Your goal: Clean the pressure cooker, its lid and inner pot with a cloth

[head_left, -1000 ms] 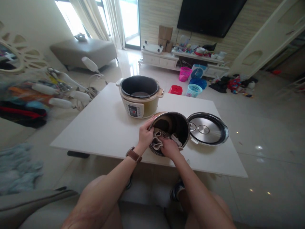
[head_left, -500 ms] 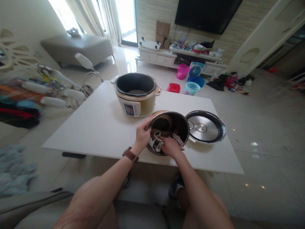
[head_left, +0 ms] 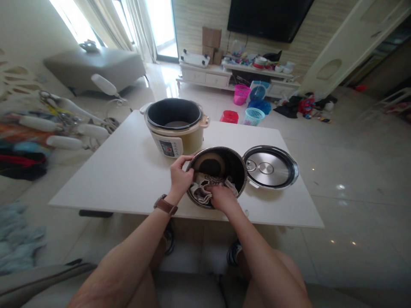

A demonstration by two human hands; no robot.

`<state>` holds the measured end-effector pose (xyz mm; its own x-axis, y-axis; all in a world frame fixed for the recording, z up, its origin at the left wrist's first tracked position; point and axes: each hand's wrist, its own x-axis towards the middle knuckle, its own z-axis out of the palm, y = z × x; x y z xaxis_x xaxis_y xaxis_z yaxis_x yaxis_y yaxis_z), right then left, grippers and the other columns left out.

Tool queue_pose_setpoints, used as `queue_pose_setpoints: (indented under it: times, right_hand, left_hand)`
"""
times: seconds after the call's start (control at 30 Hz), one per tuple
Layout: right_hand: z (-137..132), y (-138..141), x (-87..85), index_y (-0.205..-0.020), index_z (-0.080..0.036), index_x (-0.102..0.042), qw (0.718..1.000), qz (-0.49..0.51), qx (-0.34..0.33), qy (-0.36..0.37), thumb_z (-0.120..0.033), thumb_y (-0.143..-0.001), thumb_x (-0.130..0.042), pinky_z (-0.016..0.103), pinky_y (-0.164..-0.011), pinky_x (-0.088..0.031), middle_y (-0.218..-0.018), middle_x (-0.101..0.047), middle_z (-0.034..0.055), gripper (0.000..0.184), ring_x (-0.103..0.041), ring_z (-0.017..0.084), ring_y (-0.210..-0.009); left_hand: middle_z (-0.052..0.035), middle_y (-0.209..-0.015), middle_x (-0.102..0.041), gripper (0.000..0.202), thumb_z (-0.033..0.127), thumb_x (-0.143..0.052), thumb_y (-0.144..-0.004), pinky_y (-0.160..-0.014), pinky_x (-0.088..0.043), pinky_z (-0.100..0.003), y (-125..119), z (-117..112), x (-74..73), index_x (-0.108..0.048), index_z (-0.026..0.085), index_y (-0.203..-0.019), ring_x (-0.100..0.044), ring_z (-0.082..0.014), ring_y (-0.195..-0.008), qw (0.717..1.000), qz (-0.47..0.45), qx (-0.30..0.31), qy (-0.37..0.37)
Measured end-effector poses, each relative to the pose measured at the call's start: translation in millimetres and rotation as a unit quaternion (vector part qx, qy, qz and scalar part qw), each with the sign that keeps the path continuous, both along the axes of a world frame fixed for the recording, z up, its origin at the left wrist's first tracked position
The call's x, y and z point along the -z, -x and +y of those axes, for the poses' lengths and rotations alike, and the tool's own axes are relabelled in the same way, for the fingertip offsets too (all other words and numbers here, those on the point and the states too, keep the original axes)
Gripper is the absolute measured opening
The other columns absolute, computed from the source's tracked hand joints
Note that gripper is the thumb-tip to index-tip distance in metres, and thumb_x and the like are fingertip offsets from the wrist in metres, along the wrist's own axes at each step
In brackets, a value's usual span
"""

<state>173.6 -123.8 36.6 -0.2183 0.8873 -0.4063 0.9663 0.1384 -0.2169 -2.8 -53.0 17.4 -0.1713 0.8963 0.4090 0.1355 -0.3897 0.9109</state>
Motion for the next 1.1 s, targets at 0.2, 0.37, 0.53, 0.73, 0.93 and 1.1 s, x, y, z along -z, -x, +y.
queue_pose_setpoints:
  times: [0.2, 0.37, 0.53, 0.73, 0.93, 1.1]
  right_hand:
    - [-3.8, 10.1, 1.0, -0.131, -0.033, -0.075, 0.999, -0.027, -0.015, -0.019, -0.016, -0.092, -0.052, 0.037, -0.096, -0.055, -0.128, -0.079, 0.0094, 0.049, -0.075, 0.029, -0.116]
    - [-5.4, 9.5, 5.3, -0.141, -0.036, -0.068, 0.999, -0.015, 0.008, -0.044, -0.019, -0.091, -0.055, 0.038, -0.094, -0.056, -0.124, -0.08, 0.0087, 0.054, -0.076, 0.029, -0.114]
    - [-3.4, 12.4, 11.5, -0.147, -0.035, -0.064, 0.999, 0.019, 0.023, -0.038, -0.021, -0.092, -0.054, 0.038, -0.101, -0.053, -0.13, -0.078, 0.0084, 0.057, -0.073, 0.029, -0.119]
    - [1.0, 20.1, 17.8, -0.145, -0.03, -0.063, 0.991, 0.125, 0.037, -0.039, -0.021, -0.096, -0.045, 0.033, -0.099, -0.052, -0.137, -0.075, 0.0054, 0.053, -0.07, 0.025, -0.125]
    - [-0.5, 15.1, 9.8, -0.142, -0.036, -0.066, 0.999, 0.042, -0.003, -0.014, -0.019, -0.09, -0.054, 0.036, -0.103, -0.051, -0.137, -0.075, 0.0047, 0.056, -0.07, 0.025, -0.125]
    - [-1.2, 15.6, 3.2, -0.133, -0.038, -0.074, 0.999, -0.028, -0.022, -0.005, -0.017, -0.091, -0.054, 0.038, -0.096, -0.055, -0.129, -0.079, 0.0072, 0.051, -0.074, 0.028, -0.118]
  left_hand:
    - [-0.0055, -0.102, -0.076, 0.051, 0.001, -0.055, -0.065, -0.108, -0.057, -0.045, 13.0, 2.6, -7.0, -0.083, 0.02, -0.103, -0.072, -0.0245, -0.108, 0.996, 0.075, -0.006, -0.04]
    - [-0.0069, -0.119, -0.077, 0.05, 0.001, -0.057, -0.072, -0.112, -0.057, -0.046, 6.7, -7.2, -7.8, -0.084, 0.021, -0.108, -0.072, -0.025, -0.118, 0.998, 0.036, 0.006, -0.047]
    - [-0.0067, -0.121, -0.08, 0.046, 0.002, -0.058, -0.08, -0.111, -0.057, -0.046, -4.1, -22.4, -8.1, -0.084, 0.022, -0.113, -0.073, -0.0241, -0.117, 0.999, 0.018, -0.004, -0.048]
    - [-0.0079, -0.117, -0.079, 0.038, 0.005, -0.061, -0.083, -0.108, -0.057, -0.043, -23.1, -36.4, -1.7, -0.082, 0.02, -0.11, -0.073, -0.0231, -0.115, 0.997, -0.014, -0.059, -0.037]
    - [-0.005, -0.098, -0.074, 0.039, 0.005, -0.064, -0.073, -0.096, -0.06, -0.04, 1.9, -15.7, -9.1, -0.079, 0.019, -0.106, -0.071, -0.021, -0.094, 0.997, 0.05, -0.061, -0.014]
    - [-0.0082, -0.117, -0.075, 0.054, 0.002, -0.057, -0.068, -0.109, -0.056, -0.042, 24.4, -2.9, -11.9, -0.082, 0.019, -0.112, -0.07, -0.0242, -0.114, 0.995, 0.093, -0.015, -0.013]
